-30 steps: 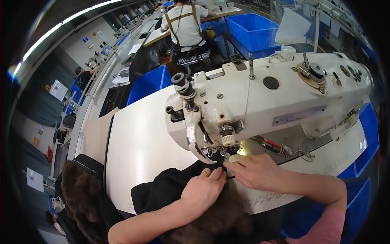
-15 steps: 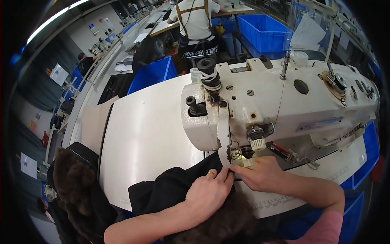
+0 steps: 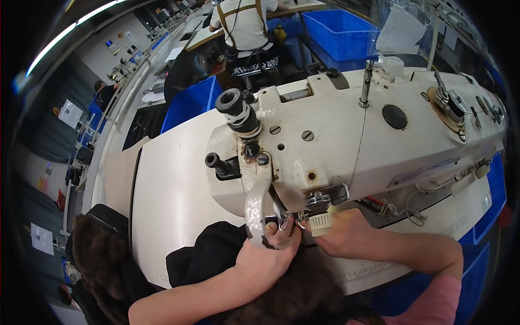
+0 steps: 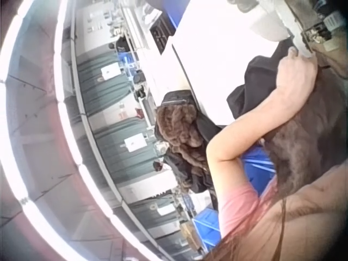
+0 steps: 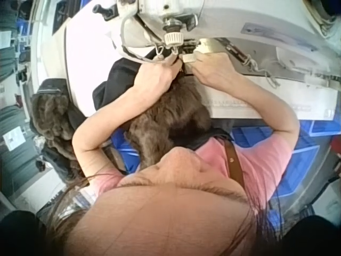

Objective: Sewing a fur lining or collar using an industrial sewing machine at a garment workstation.

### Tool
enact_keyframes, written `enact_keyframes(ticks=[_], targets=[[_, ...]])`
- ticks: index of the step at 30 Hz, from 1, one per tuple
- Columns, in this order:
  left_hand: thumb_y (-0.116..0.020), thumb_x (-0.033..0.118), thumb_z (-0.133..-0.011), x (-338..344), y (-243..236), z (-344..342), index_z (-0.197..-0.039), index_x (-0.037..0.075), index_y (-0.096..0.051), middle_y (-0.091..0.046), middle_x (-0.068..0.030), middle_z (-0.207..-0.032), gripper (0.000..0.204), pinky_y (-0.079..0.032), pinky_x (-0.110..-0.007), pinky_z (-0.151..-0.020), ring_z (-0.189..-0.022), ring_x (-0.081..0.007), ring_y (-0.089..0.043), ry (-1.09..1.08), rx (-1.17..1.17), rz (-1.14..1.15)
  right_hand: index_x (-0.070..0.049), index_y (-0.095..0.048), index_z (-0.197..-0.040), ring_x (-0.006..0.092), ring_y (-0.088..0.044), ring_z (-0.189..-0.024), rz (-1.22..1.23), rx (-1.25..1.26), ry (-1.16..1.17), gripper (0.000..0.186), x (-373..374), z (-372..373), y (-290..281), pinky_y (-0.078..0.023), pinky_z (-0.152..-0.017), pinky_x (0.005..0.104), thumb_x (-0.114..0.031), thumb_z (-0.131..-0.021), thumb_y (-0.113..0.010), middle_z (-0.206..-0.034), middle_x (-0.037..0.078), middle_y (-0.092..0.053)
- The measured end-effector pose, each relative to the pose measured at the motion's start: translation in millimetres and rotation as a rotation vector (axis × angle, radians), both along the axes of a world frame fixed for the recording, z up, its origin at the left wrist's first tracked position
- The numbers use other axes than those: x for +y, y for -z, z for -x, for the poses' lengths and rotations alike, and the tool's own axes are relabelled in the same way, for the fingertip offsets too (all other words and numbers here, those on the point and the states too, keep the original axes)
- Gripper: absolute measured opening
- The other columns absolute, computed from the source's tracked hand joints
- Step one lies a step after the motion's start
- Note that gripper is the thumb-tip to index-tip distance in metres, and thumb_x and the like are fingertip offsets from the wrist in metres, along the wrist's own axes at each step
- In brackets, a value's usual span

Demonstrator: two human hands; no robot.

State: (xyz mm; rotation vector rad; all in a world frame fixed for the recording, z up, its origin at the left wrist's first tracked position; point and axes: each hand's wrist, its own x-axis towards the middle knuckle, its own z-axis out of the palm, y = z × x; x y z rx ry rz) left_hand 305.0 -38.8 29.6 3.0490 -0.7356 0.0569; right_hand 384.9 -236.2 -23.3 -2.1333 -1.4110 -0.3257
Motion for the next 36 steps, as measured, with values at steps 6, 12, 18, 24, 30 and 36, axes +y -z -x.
enact_keyframes(ticks=[6,12,18,24,30,36], targets=[[-0.059,0.008,-0.078,0.1,-13.7,-14.2,-0.089,0.004,-0.066,-0.065,-0.0176,-0.092,0.014,-0.054,-0.041,-0.054,-0.069,-0.0297,-0.066,-0.009,0.063,0.038,-0.003,-0.063,-0.106,0.0174,-0.065,-0.065,0.043,0.031,0.003,0.029,-2.5,0.4,0.8,-0.049,-0.048,0.0302,-0.014,-0.079,-0.064,-0.081,0.004,-0.059],[-0.054,0.022,-0.091,15.1,16.7,-21.0,-0.097,0.004,-0.063,-0.067,-0.015,-0.091,0.021,-0.052,-0.048,-0.076,-0.086,-0.0364,-0.065,-0.001,-0.184,0.03,-0.001,-0.062,-0.118,0.0173,-0.066,-0.066,0.099,0.024,0.05,0.038,2.3,-1.2,8.7,-0.051,-0.05,0.0298,-0.012,-0.082,-0.057,-0.083,0.005,-0.06],[-0.058,0.027,-0.091,12.0,13.3,-26.7,-0.113,0.008,-0.062,-0.065,-0.0153,-0.108,0.029,-0.051,-0.045,-0.088,-0.101,-0.0327,-0.063,-0.421,0.308,0.228,-0.001,-0.064,-0.114,0.0185,-0.066,-0.065,0.019,0.048,0.04,0.035,0.9,0.8,15.7,-0.052,-0.052,0.0307,-0.012,-0.083,-0.056,-0.082,0.006,-0.059],[-0.068,0.002,-0.084,39.5,12.7,-8.6,-0.116,0.013,-0.068,-0.069,-0.0128,-0.104,0.034,-0.056,-0.041,-0.078,-0.094,-0.0319,-0.068,-0.158,0.057,-0.059,-0.002,-0.064,-0.101,0.0188,-0.065,-0.061,-0.052,-0.005,0.026,0.025,2.2,5.3,14.6,-0.052,-0.051,0.0309,-0.015,-0.08,-0.058,-0.075,0.005,-0.059],[-0.07,0.005,-0.085,30.8,-28.1,-9.6,-0.128,0.013,-0.062,-0.067,-0.0108,-0.114,0.044,-0.051,-0.038,-0.089,-0.102,-0.0302,-0.064,-0.394,0.488,0.148,-0.002,-0.062,-0.087,0.0187,-0.063,-0.057,-0.124,-0.051,0.026,0.015,5.9,7.4,22.3,-0.05,-0.047,0.0319,-0.015,-0.079,-0.058,-0.068,0.005,-0.058],[-0.073,0.007,-0.085,34.0,-7.4,-5.7,-0.12,0.011,-0.067,-0.068,-0.0106,-0.105,0.036,-0.051,-0.037,-0.087,-0.097,-0.0277,-0.065,-0.489,0.425,0.604,0.0,-0.061,-0.085,0.0192,-0.064,-0.057,-0.109,-0.052,0.031,0.015,10.4,9.0,19.5,-0.051,-0.048,0.0318,-0.014,-0.078,-0.058,-0.068,0.007,-0.06]])
